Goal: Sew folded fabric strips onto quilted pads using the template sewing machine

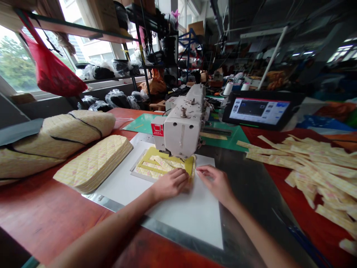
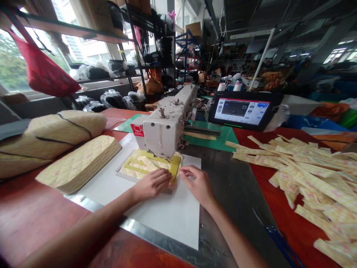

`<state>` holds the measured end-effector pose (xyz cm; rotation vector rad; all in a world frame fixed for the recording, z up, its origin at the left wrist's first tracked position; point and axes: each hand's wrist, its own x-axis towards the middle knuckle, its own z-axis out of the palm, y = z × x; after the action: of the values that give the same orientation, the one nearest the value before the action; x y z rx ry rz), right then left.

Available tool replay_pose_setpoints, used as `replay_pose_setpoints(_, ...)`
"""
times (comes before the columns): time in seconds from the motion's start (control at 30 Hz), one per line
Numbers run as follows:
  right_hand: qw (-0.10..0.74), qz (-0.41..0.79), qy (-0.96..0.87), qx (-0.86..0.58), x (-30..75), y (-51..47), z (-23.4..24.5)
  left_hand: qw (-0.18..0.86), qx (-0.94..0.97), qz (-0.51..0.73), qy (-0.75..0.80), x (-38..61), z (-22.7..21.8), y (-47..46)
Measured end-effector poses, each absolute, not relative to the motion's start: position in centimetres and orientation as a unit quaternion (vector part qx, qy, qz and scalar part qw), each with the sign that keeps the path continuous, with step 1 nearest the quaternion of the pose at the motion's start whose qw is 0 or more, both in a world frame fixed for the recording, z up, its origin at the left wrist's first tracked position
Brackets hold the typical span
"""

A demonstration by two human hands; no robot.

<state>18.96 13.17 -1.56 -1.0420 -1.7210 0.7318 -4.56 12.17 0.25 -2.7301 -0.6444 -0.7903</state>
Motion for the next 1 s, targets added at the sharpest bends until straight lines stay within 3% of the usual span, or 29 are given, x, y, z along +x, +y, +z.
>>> replay_pose_setpoints(0.23, 0.481, 0.268, -0.700, -0.454, 19.3, 13.6, -3.0, 0.204, -0.927, -0.173, -0.263, -6.0, 0.1, 14.8)
replay_pose_setpoints(1.0, 0.471, 0.277, -0.701, -0.458, 19.2, 13.4, -2.4, 0.111, -0.961, -0.075, -0.242, -5.5, 0.8, 16.9)
